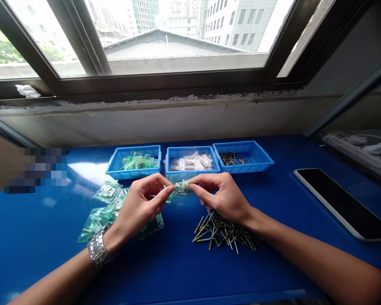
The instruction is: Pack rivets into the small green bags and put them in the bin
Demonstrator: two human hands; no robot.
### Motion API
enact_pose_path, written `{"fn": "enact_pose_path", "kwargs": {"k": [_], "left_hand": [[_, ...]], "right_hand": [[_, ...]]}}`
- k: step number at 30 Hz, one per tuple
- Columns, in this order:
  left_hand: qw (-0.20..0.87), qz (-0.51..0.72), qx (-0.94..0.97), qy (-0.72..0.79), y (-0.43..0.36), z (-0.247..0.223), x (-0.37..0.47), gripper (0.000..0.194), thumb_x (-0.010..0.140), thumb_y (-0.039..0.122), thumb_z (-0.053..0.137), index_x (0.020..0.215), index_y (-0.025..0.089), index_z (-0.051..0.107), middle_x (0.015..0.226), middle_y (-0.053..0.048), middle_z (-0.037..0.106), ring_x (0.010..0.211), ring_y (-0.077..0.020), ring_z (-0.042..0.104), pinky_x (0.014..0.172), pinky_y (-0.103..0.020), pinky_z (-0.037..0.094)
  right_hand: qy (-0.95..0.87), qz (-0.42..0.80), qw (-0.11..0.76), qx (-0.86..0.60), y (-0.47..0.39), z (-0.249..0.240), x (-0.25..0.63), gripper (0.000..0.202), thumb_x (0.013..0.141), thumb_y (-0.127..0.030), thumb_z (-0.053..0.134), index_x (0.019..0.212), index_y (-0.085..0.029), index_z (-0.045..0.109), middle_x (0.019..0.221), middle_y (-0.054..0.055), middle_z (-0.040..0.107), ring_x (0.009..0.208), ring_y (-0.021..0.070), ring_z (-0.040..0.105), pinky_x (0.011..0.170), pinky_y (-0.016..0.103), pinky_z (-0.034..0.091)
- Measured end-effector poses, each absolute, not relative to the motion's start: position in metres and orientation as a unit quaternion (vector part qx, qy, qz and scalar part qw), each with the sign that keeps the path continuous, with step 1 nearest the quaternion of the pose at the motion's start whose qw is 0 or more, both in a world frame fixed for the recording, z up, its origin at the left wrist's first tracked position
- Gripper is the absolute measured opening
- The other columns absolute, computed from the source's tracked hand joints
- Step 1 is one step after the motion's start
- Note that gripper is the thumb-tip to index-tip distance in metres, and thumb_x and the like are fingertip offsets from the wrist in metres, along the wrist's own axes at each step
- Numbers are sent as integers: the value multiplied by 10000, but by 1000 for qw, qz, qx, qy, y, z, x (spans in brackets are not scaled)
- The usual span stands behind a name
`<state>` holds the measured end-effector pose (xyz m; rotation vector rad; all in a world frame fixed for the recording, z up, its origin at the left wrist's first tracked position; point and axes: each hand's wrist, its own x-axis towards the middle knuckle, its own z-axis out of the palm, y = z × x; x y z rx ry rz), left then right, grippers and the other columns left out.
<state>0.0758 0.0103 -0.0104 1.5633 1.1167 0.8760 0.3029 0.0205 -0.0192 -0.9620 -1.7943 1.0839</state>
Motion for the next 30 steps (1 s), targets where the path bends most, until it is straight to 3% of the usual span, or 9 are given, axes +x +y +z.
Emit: {"fn": "enact_pose_path", "kwargs": {"k": [12, 25, 30], "left_hand": [[508, 363, 636, 454, 9, -8, 77, 268, 943, 433, 689, 943, 171, 636, 562, 33, 595, 430, -87, 518, 374, -144, 415], [499, 362, 650, 444, 12, -12, 71, 278, 947, 407, 688, 861, 158, 599, 520, 35, 577, 382, -79, 490, 377, -158, 389], [500, 365, 655, 433, 9, -11, 70, 264, 960, 390, 678, 862, 160, 596, 512, 41, 578, 378, -71, 482, 385, -158, 389]], "right_hand": [[-717, 397, 425, -383, 19, -17, 301, 210, 944, -299, 695, 865, -144, 814, 588, 4, 684, 424, 74, 543, 420, 206, 432], [-724, 364, 435, -392, 17, -21, 299, 189, 932, -295, 699, 916, -183, 850, 588, 17, 717, 442, 109, 548, 418, 238, 409], [-708, 392, 442, -386, 16, -18, 300, 164, 917, -283, 722, 956, -189, 850, 511, -3, 665, 409, 99, 514, 409, 232, 411]]}}
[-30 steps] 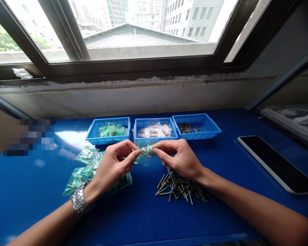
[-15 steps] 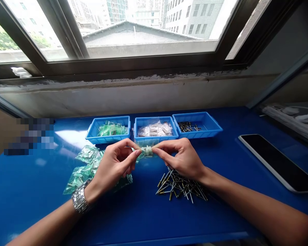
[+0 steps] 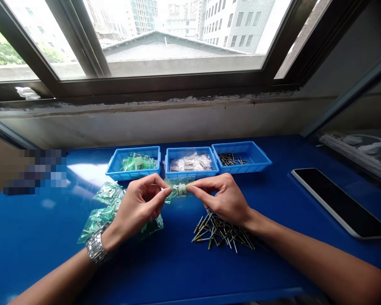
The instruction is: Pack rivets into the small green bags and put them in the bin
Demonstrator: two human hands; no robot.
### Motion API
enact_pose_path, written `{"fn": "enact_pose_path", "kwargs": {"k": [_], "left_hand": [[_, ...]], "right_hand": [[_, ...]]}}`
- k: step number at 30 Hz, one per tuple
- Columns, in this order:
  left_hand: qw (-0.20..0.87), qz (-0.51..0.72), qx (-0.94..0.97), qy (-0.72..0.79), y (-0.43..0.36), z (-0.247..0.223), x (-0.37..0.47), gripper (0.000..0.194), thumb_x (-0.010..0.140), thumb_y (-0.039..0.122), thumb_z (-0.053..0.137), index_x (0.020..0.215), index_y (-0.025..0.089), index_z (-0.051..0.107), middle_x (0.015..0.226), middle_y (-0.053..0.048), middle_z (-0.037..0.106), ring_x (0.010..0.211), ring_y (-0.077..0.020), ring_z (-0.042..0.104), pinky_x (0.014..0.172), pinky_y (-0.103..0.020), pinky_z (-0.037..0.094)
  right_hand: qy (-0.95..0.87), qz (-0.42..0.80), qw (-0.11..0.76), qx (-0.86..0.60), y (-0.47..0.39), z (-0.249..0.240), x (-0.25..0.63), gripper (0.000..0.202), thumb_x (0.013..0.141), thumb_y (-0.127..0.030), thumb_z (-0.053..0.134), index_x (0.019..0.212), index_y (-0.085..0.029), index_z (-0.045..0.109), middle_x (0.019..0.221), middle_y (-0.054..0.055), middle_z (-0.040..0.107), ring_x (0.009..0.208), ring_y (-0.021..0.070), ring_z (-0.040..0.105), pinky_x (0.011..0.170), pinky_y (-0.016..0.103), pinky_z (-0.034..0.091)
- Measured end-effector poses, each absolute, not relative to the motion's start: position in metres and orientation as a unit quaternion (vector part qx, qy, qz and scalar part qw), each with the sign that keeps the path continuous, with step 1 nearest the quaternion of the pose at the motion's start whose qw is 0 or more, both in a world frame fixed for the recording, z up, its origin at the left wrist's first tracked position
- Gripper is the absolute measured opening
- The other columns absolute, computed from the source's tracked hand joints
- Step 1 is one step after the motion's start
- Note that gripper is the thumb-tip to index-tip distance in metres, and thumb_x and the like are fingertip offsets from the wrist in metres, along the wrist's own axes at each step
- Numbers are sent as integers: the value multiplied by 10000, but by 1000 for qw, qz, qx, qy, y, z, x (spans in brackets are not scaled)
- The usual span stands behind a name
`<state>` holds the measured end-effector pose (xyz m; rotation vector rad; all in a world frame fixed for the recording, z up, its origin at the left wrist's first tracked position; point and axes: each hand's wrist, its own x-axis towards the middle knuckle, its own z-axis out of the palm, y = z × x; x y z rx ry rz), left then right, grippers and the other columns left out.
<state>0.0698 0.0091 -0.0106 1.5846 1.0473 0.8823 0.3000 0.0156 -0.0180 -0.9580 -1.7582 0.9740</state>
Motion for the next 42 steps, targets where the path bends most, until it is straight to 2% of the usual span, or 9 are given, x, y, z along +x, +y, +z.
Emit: {"fn": "enact_pose_path", "kwargs": {"k": [6, 10, 13, 16, 21, 25, 28, 34, 42], "left_hand": [[467, 395, 673, 417, 5, -11, 71, 195, 975, 316, 668, 883, 156, 606, 662, -22, 720, 489, -110, 626, 452, -192, 514], [375, 432, 712, 408, 6, -13, 71, 95, 958, 238, 682, 1021, 167, 678, 1009, -75, 771, 887, -189, 761, 759, -290, 654], [299, 442, 737, 414, 7, -14, 70, 153, 962, 220, 677, 1115, 207, 686, 1099, -54, 748, 1033, -190, 736, 910, -314, 635], [264, 439, 749, 420, 8, -15, 69, 201, 966, 230, 675, 1167, 222, 671, 1125, -52, 740, 1043, -194, 731, 927, -331, 633], [253, 433, 757, 419, 8, -16, 69, 202, 966, 230, 676, 1167, 224, 663, 1139, -50, 744, 1054, -196, 729, 906, -322, 636], [241, 437, 756, 424, 7, -16, 69, 144, 963, 217, 673, 1107, 215, 680, 1077, -43, 754, 1003, -183, 735, 861, -292, 630], [261, 435, 752, 421, 6, -14, 69, 103, 968, 211, 658, 1064, 203, 692, 1065, -52, 756, 1011, -189, 734, 854, -289, 618], [399, 415, 688, 443, 3, -9, 74, 215, 951, 320, 692, 818, 159, 642, 639, -1, 670, 531, -117, 636, 521, -211, 517], [531, 392, 606, 444, 4, -8, 75, 291, 949, 393, 689, 805, 171, 568, 451, 47, 571, 362, -86, 503, 394, -168, 396]], "right_hand": [[-683, 438, 465, -354, 15, -21, 303, 211, 916, -300, 737, 1085, -202, 818, 626, 20, 743, 386, 91, 552, 379, 228, 471], [-694, 400, 482, -354, 15, -21, 304, 247, 931, -239, 714, 1167, -221, 785, 725, 29, 796, 539, 141, 704, 534, 269, 610], [-702, 377, 486, -358, 14, -22, 303, 315, 945, -196, 680, 1250, -250, 737, 1013, 53, 819, 728, 170, 777, 650, 297, 661], [-706, 377, 483, -356, 13, -24, 302, 346, 947, -201, 679, 1282, -281, 709, 1220, 49, 763, 857, 197, 794, 751, 345, 686], [-710, 371, 484, -352, 11, -25, 302, 330, 952, -215, 677, 1271, -290, 713, 1263, 37, 740, 937, 222, 790, 804, 387, 694], [-726, 337, 484, -355, 11, -24, 303, 308, 949, -211, 683, 1245, -283, 733, 1212, 35, 764, 1004, 235, 774, 834, 391, 682], [-730, 337, 474, -359, 12, -22, 303, 259, 953, -224, 683, 1195, -259, 769, 1048, 42, 813, 826, 203, 786, 696, 339, 671], [-735, 344, 442, -381, 10, -14, 300, 213, 963, -271, 657, 855, -165, 808, 641, 14, 732, 492, 121, 644, 477, 246, 530], [-709, 379, 430, -411, 8, -10, 298, 306, 966, -289, 637, 710, -150, 731, 521, -17, 609, 412, 79, 516, 411, 212, 427]]}}
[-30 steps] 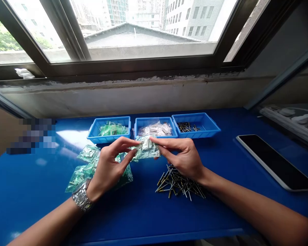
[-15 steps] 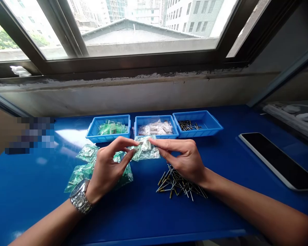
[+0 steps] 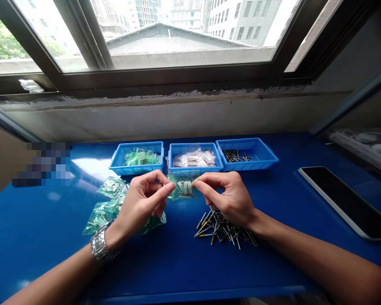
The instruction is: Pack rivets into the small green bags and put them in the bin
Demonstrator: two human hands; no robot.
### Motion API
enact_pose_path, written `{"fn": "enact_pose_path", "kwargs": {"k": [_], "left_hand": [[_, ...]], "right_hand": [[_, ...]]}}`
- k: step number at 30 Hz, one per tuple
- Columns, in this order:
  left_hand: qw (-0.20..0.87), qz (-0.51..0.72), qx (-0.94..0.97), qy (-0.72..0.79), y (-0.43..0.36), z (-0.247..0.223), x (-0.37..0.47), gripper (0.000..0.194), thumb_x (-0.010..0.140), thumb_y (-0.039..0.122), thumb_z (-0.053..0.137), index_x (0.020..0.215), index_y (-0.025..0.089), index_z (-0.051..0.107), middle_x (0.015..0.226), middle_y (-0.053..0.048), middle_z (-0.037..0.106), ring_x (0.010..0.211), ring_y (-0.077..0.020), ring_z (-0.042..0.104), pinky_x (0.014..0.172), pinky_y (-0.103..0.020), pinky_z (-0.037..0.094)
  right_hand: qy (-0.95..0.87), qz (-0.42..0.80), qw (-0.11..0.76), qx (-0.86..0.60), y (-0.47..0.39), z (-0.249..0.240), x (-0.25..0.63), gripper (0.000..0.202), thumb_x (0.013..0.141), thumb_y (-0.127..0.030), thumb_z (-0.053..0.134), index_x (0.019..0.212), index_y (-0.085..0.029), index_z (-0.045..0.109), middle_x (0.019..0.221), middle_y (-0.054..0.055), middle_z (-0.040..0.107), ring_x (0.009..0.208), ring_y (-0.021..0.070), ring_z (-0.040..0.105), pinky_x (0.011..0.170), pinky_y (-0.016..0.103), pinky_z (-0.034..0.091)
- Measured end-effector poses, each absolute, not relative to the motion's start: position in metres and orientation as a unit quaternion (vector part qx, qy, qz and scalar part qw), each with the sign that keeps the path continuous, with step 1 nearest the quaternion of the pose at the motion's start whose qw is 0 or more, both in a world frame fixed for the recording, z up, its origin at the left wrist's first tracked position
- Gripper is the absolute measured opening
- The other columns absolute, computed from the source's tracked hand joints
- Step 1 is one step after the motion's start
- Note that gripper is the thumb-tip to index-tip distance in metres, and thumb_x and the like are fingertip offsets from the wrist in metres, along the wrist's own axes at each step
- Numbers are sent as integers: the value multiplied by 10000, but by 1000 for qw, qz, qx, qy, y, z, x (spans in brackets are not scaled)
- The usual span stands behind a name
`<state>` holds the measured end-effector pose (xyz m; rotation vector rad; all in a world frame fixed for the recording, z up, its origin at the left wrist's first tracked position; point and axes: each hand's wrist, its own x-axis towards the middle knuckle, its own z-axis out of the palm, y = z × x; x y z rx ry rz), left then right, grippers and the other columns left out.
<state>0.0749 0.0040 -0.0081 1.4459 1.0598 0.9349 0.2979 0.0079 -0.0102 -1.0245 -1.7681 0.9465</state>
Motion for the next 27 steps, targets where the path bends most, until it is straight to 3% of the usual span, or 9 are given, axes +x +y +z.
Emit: {"fn": "enact_pose_path", "kwargs": {"k": [3, 6, 9, 11, 14, 17, 22, 24, 27], "left_hand": [[537, 393, 602, 442, 4, -8, 76, 273, 966, 389, 671, 834, 178, 560, 422, 62, 558, 319, -92, 498, 361, -167, 388], [516, 407, 618, 432, 3, -7, 76, 235, 984, 357, 654, 860, 178, 566, 492, 39, 633, 380, -107, 578, 395, -177, 456], [467, 431, 645, 424, 2, -8, 76, 152, 978, 307, 665, 929, 170, 617, 762, -31, 761, 645, -155, 734, 552, -221, 593], [416, 450, 663, 431, 2, -10, 75, 105, 960, 265, 687, 1004, 174, 659, 959, -54, 771, 864, -175, 765, 729, -252, 646], [366, 464, 679, 434, 4, -12, 75, 146, 946, 212, 696, 1090, 195, 678, 1125, -50, 743, 1073, -181, 734, 965, -283, 616], [360, 477, 685, 416, 5, -14, 75, 180, 949, 192, 690, 1126, 213, 669, 1168, -43, 740, 1124, -184, 722, 1025, -295, 595], [345, 473, 702, 406, 5, -16, 75, 161, 955, 196, 680, 1114, 220, 691, 1106, -32, 751, 1056, -168, 731, 954, -275, 606], [355, 451, 707, 414, 4, -15, 75, 59, 968, 234, 672, 1000, 196, 702, 907, -16, 751, 842, -142, 734, 794, -246, 610], [348, 429, 714, 429, 5, -12, 75, 165, 972, 279, 665, 845, 173, 674, 699, 15, 669, 604, -106, 623, 598, -216, 531]], "right_hand": [[-687, 408, 445, -405, 9, -15, 298, 253, 958, -314, 669, 801, -149, 780, 502, -28, 604, 372, 70, 503, 379, 201, 422], [-664, 444, 462, -384, 10, -19, 298, 206, 949, -331, 697, 934, -162, 814, 600, -6, 695, 376, 77, 565, 374, 198, 462], [-666, 450, 465, -371, 11, -21, 299, 214, 951, -308, 700, 1079, -178, 813, 790, 47, 793, 478, 116, 687, 453, 222, 562], [-678, 433, 461, -374, 11, -21, 300, 275, 960, -271, 683, 1211, -198, 769, 865, 62, 814, 584, 151, 746, 502, 241, 605], [-695, 398, 469, -372, 9, -20, 301, 356, 956, -214, 671, 1309, -241, 703, 1084, 69, 804, 718, 174, 779, 557, 271, 647], [-712, 365, 487, -349, 8, -19, 302, 373, 942, -173, 677, 1304, -260, 700, 1219, 59, 765, 777, 174, 783, 589, 281, 661], [-712, 351, 497, -352, 9, -18, 302, 295, 926, -179, 708, 1215, -198, 760, 1060, 66, 810, 695, 149, 764, 577, 254, 629], [-712, 366, 480, -359, 10, -17, 302, 151, 933, -227, 711, 1004, -153, 822, 822, 54, 806, 598, 139, 729, 533, 245, 588], [-723, 399, 431, -364, 11, -15, 301, 370, 987, -284, 635, 660, -141, 734, 514, -9, 641, 430, 93, 588, 457, 226, 483]]}}
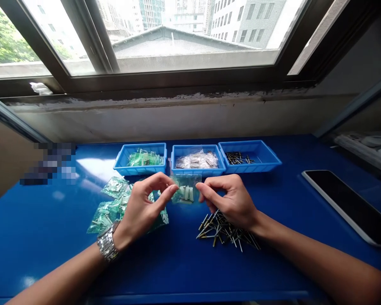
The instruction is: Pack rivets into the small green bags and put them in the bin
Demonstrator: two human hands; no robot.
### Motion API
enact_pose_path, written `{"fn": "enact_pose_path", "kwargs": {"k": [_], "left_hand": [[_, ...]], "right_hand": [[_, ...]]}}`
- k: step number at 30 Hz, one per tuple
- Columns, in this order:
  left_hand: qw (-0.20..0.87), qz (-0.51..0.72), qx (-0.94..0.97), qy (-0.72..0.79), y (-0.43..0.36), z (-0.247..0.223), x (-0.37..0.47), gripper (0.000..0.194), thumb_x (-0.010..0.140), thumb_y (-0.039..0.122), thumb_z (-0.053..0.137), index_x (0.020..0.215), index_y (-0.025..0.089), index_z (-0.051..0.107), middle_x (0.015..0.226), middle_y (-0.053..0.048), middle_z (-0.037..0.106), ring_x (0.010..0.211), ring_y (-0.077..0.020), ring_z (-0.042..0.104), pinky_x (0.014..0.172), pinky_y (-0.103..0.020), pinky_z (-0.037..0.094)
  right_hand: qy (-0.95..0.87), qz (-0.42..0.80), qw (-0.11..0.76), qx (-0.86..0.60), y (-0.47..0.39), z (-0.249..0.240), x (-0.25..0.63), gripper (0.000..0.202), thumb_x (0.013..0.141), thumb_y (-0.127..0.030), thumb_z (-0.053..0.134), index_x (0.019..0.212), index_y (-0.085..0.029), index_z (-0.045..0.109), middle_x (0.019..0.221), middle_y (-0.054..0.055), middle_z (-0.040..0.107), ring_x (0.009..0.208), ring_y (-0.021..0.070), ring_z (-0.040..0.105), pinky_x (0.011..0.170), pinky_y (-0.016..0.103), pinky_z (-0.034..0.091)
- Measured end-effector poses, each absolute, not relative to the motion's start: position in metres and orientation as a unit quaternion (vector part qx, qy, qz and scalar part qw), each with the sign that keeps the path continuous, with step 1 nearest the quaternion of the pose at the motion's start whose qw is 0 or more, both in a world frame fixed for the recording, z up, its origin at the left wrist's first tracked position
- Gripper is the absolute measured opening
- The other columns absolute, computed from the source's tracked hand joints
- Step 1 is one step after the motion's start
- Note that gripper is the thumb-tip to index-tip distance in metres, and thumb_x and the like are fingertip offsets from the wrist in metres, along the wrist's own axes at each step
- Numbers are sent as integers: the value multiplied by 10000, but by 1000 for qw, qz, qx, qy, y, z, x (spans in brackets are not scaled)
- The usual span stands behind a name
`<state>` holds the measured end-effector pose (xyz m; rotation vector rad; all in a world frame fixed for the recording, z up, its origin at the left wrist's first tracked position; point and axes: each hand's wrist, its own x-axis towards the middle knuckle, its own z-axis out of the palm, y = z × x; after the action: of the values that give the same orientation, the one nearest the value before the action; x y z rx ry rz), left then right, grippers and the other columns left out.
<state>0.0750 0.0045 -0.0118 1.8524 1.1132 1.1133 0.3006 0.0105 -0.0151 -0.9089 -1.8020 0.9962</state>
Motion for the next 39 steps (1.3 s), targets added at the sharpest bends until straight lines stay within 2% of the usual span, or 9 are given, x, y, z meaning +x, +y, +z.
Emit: {"fn": "enact_pose_path", "kwargs": {"k": [6, 12, 14, 17, 19, 21, 25, 32, 39], "left_hand": [[206, 478, 694, 497, 31, 13, 46, 158, 931, 308, 670, 857, 172, 698, 772, -21, 696, 642, -138, 608, 549, -228, 477], [65, 283, 721, 629, 78, 23, 4, 314, 908, 465, 637, 792, 189, 731, 680, -29, 657, 626, -195, 570, 571, -293, 369], [-7, 234, 744, 626, 77, 22, -1, 313, 919, 477, 620, 911, 195, 756, 708, -39, 654, 669, -227, 586, 608, -316, 375], [-118, 259, 765, 578, 53, 22, 7, 364, 969, 448, 570, 1141, 161, 714, 809, -69, 648, 791, -268, 588, 697, -361, 440], [-92, 271, 809, 513, 30, 19, 20, 305, 1007, 404, 540, 1084, 163, 710, 844, -67, 660, 817, -249, 598, 757, -376, 490], [-22, 203, 876, 437, 10, 13, 34, 266, 1015, 381, 548, 1104, 188, 708, 962, -73, 704, 929, -252, 624, 814, -384, 528], [-37, 100, 884, 454, 0, -6, 53, 471, 938, 400, 682, 1352, 186, 611, 1251, -131, 674, 1127, -340, 588, 893, -495, 540], [-73, 73, 896, 432, 10, -15, 54, 272, 982, 319, 635, 1204, 171, 689, 1064, -115, 720, 994, -317, 624, 816, -479, 547], [-74, 178, 892, 409, 6, -7, 51, 222, 1011, 265, 541, 1028, 167, 739, 953, -96, 753, 866, -264, 670, 766, -403, 539]], "right_hand": [[-759, 393, 406, -324, 13, -16, 302, 385, 1002, -262, 596, 659, -132, 712, 552, -8, 624, 455, 69, 534, 453, 201, 409], [-789, 364, 390, -305, 16, -22, 306, 366, 990, -252, 616, 666, -125, 731, 586, 19, 660, 497, 88, 554, 478, 217, 408], [-792, 360, 390, -301, 17, -22, 306, 377, 991, -261, 615, 662, -121, 733, 582, 25, 665, 489, 89, 552, 473, 220, 406], [-790, 355, 402, -298, 17, -21, 305, 390, 990, -271, 615, 652, -118, 734, 578, 31, 668, 479, 89, 546, 469, 222, 408], [-787, 355, 405, -299, 17, -20, 305, 386, 988, -269, 616, 652, -119, 734, 573, 28, 665, 473, 87, 541, 468, 221, 409], [-788, 355, 403, -300, 17, -20, 306, 368, 983, -259, 621, 660, -123, 735, 574, 22, 665, 472, 84, 538, 468, 217, 410], [-795, 348, 399, -296, 16, -19, 306, 356, 982, -258, 621, 671, -130, 737, 582, 14, 667, 472, 79, 533, 473, 213, 411], [-796, 338, 406, -294, 18, -18, 306, 377, 988, -273, 613, 663, -126, 733, 566, 11, 652, 462, 77, 513, 467, 215, 398], [-800, 343, 392, -298, 17, -19, 307, 390, 993, -304, 599, 665, -135, 725, 565, 9, 644, 456, 78, 500, 464, 222, 383]]}}
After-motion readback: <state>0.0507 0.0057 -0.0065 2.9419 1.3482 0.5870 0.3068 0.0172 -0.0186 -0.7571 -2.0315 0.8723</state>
